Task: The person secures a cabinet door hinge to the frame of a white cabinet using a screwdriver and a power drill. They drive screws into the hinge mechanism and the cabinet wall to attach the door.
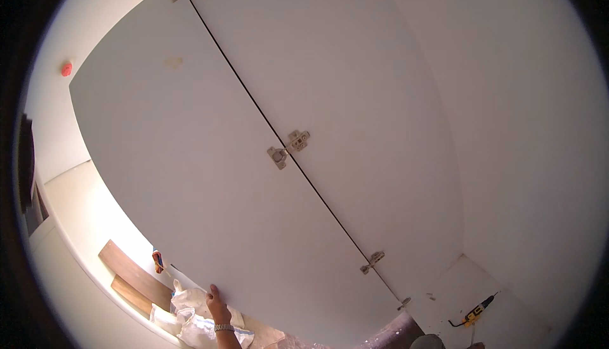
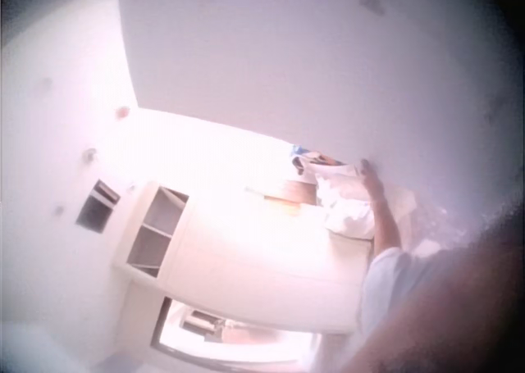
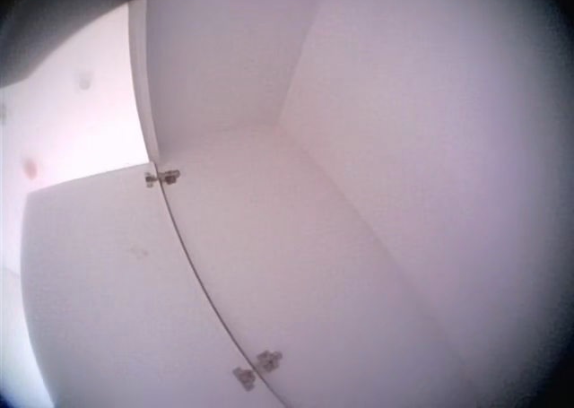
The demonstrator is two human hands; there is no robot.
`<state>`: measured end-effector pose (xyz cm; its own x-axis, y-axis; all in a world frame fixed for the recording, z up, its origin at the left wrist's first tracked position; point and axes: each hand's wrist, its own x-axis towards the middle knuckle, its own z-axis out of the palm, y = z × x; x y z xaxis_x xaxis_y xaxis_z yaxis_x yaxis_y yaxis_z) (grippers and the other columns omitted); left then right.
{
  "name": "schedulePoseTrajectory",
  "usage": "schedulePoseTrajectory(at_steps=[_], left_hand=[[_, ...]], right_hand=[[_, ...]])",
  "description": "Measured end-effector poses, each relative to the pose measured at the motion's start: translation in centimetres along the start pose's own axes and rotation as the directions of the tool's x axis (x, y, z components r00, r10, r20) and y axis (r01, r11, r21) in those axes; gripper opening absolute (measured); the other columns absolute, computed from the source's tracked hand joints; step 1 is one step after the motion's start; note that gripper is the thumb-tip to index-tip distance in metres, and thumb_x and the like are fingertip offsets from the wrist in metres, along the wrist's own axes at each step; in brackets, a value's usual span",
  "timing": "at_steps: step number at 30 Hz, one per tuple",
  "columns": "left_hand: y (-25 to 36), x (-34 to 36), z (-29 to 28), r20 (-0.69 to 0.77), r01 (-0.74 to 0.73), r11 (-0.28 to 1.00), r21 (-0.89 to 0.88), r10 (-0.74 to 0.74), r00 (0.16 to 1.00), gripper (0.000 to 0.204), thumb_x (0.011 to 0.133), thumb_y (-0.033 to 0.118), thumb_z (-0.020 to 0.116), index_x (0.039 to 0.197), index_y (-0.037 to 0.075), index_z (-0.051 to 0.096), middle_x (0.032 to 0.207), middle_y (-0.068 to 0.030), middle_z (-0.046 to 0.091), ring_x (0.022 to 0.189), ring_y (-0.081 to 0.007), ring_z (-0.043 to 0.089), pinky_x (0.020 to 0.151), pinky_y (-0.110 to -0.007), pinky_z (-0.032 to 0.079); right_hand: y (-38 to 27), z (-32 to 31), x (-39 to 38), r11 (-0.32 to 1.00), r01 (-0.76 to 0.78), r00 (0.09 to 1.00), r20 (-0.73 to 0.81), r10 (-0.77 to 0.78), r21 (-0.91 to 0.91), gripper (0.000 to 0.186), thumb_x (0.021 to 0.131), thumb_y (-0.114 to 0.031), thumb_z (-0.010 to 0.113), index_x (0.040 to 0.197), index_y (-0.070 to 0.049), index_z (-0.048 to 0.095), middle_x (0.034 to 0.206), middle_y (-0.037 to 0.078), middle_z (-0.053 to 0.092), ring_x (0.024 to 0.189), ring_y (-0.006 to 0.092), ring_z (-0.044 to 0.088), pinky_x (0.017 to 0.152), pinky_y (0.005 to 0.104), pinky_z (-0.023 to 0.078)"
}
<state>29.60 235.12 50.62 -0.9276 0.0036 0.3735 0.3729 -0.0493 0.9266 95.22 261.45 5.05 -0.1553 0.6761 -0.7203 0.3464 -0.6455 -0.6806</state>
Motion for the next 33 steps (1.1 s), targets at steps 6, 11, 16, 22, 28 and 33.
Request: schedulePoseTrajectory(at_steps=[6,11,16,22,28,33], left_hand=[[0.9,-2.1,-0.5,0.078,-0.017,1.000,0.019,0.016,0.997,0.035,0.092,0.035,0.061,0.095,0.001,0.052,0.078,-0.0011,0.053,0.066,-0.0097,0.048,0.059,-0.025,0.043],[2.2,-5.0,-3.2,0.062,-0.026,1.000,-0.006,0.027,0.998,0.025,0.094,0.026,0.059,0.097,0.002,0.053,0.085,-0.0029,0.057,0.072,-0.0109,0.053,0.062,-0.026,0.046],[4.3,-8.7,-1.6,0.074,-0.043,0.997,-0.066,0.048,0.996,0.022,0.093,0.024,0.060,0.097,0.003,0.054,0.087,-0.0024,0.058,0.074,-0.0101,0.054,0.061,-0.025,0.046],[5.8,-12.5,-2.9,0.055,0.017,0.998,-0.068,-0.014,0.998,0.018,0.093,0.021,0.059,0.098,0.004,0.055,0.083,0.0007,0.057,0.065,-0.0062,0.049,0.049,-0.021,0.039],[5.8,-11.9,-3.0,0.057,0.045,0.962,0.271,-0.062,0.996,0.029,0.095,0.028,0.053,0.108,0.002,0.053,0.091,-0.0016,0.058,0.066,-0.0083,0.054,0.046,-0.023,0.040],[4.5,-10.7,-1.2,0.109,-0.011,1.000,-0.019,0.013,0.994,0.022,0.096,0.025,0.054,0.107,0.006,0.053,0.088,-0.0007,0.057,0.067,-0.0056,0.052,0.044,-0.020,0.038]], right_hand=[[0.1,1.2,1.6,0.999,0.018,1.000,-0.023,-0.019,-0.044,0.011,0.077,-0.017,0.063,0.079,-0.007,0.058,0.067,0.011,0.059,0.059,0.0264,0.057,0.053,0.0402,0.046],[-4.4,1.1,0.6,0.998,-0.058,0.997,-0.046,0.057,-0.026,0.015,0.072,-0.002,0.064,0.081,-0.001,0.051,0.059,0.011,0.052,0.048,0.0186,0.051,0.040,0.0318,0.040],[-0.5,-1.9,2.5,1.000,-0.024,0.997,-0.071,0.025,0.002,0.017,0.069,-0.002,0.064,0.079,-0.002,0.050,0.059,0.010,0.053,0.048,0.0192,0.052,0.040,0.0315,0.041],[11.4,-8.6,9.0,0.652,0.474,0.874,0.225,-0.431,-0.592,0.023,0.078,-0.030,0.064,0.078,-0.008,0.059,0.065,0.006,0.060,0.067,0.0268,0.059,0.068,0.0490,0.046],[3.2,-8.0,2.2,0.986,-0.034,0.996,-0.081,0.021,-0.163,0.015,0.071,-0.006,0.061,0.084,0.001,0.056,0.062,0.010,0.055,0.052,0.0214,0.053,0.043,0.0353,0.040],[-1.4,-7.9,-0.1,0.999,-0.028,0.998,-0.060,0.027,-0.021,0.014,0.070,-0.004,0.062,0.081,0.000,0.053,0.061,0.009,0.052,0.050,0.0171,0.049,0.040,0.0311,0.039]])
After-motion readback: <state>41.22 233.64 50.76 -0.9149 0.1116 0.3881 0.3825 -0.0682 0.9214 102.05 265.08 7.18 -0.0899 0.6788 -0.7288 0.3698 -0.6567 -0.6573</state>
